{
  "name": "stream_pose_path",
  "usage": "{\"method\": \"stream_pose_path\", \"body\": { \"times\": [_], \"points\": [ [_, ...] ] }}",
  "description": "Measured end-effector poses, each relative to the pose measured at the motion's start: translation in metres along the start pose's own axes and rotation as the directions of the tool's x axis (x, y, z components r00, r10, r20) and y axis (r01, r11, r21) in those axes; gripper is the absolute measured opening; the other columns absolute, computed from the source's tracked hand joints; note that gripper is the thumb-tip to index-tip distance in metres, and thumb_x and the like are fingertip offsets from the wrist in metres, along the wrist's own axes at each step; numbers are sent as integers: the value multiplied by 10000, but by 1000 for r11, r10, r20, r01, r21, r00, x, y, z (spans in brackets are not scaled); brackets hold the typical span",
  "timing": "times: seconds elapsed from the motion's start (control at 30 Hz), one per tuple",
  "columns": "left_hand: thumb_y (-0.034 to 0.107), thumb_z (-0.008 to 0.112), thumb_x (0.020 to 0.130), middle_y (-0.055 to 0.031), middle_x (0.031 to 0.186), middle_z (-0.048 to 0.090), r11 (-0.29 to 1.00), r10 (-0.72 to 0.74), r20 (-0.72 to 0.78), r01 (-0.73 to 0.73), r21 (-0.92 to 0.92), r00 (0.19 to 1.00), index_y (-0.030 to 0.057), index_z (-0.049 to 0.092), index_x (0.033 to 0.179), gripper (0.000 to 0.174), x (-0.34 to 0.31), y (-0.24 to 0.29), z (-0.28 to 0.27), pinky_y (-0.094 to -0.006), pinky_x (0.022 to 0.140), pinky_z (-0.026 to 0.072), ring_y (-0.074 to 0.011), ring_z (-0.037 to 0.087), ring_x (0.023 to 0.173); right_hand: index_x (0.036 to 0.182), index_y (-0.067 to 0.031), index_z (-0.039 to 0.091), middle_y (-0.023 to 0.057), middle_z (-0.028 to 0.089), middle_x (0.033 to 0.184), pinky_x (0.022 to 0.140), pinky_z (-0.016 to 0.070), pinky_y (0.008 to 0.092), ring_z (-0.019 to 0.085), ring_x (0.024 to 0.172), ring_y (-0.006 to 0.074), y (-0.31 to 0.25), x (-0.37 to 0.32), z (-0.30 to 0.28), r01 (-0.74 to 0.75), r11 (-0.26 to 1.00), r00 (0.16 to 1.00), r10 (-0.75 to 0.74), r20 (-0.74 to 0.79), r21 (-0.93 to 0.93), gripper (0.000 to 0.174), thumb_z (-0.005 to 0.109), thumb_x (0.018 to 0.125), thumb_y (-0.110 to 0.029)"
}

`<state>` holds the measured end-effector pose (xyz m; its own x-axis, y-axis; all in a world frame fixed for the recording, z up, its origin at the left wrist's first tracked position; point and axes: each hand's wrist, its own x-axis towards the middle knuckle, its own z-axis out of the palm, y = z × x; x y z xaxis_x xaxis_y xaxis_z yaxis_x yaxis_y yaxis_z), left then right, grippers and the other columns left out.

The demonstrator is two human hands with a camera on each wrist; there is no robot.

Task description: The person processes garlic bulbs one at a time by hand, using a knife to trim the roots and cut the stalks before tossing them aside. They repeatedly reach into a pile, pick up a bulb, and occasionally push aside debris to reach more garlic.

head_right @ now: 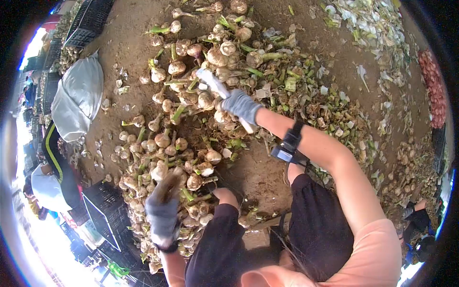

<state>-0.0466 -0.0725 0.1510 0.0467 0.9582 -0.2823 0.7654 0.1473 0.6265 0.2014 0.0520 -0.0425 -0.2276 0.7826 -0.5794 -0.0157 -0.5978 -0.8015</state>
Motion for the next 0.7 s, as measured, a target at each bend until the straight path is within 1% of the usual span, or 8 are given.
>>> {"method": "stream_pose_path", "body": {
  "times": [0.07, 0.13, 0.27, 0.3, 0.4, 0.5, 0.57, 0.7],
  "points": [
    [105, 732, 755, -88, 828, 696, 1000, -11, 75, 11, 11, 997, 66, 618, 1126, 390, 41, 20, 33, -261, 747, 517, -144, 663, 824, 829, -74, 626, 17, 591, 640, 428, 459, 289, 523, 469, 148, 9, -10, -22, -117, 878, 993, 89, 81, 464, 175, 700, 760, -217],
    [186, 793, 695, -97, 885, 684, 995, -41, 62, 35, 91, 997, 63, 581, 1154, 520, 69, 20, 71, -285, 761, 522, -170, 661, 838, 887, -76, 614, 38, 599, 653, 437, 477, 300, 553, 489, 161, -7, -31, -27, -298, 798, 945, 323, 44, 525, 220, 726, 745, -201],
    [267, 858, 581, -137, 1246, 518, 839, 543, -42, -541, 49, 839, 41, 406, 1319, 894, 100, 21, 122, -348, 923, 460, -270, 551, 1094, 831, -75, 612, 54, 601, 638, 441, 476, 307, 555, 477, 170, -29, -73, -23, -449, 581, 866, 471, 169, 679, 156, 702, 780, -192],
    [226, 855, 587, -132, 1245, 519, 857, 512, -4, -511, -70, 859, 46, 387, 1334, 900, 101, 16, 135, -348, 940, 446, -264, 543, 1106, 886, -55, 620, 46, 617, 655, 443, 470, 297, 551, 471, 155, 31, -48, -38, -479, 534, 869, 403, 288, 696, 185, 672, 816, -219],
    [107, 836, 613, -86, 1208, 537, 778, 417, 76, -313, -545, 906, 57, 413, 1305, 812, 101, -1, 158, -324, 939, 438, -202, 537, 1097, 937, -27, 618, 28, 619, 652, 439, 468, 288, 548, 470, 134, 21, -65, -41, -490, 680, 871, 353, 343, 545, 222, 640, 847, -229],
    [65, 807, 640, -48, 1157, 544, 461, 229, 170, 47, -886, 958, 55, 460, 1231, 685, 89, 12, 157, -309, 915, 452, -167, 541, 1050, 974, -35, 636, 55, 636, 666, 488, 497, 295, 586, 508, 142, 37, -66, -45, -56, 998, 995, 55, -83, 0, 266, 600, 874, -279],
    [35, 785, 655, -59, 1140, 553, 422, 181, 191, 100, -901, 965, 50, 425, 1261, 705, 89, 4, 161, -305, 897, 468, -163, 549, 1041, 1106, -87, 616, 119, 643, 690, 515, 504, 311, 619, 547, 192, 36, -72, -65, -5, 781, 986, -100, -133, -625, 356, 545, 900, -368],
    [30, 764, 672, -82, 1106, 572, 516, 78, 292, 212, -830, 953, 36, 381, 1292, 728, 92, -5, 168, -300, 888, 474, -167, 559, 1018, 1249, -168, 544, 151, 639, 681, 471, 481, 358, 616, 544, 260, 1, -100, -55, 439, 418, 835, -518, 188, -795, 424, 526, 896, -402]
  ]
}}
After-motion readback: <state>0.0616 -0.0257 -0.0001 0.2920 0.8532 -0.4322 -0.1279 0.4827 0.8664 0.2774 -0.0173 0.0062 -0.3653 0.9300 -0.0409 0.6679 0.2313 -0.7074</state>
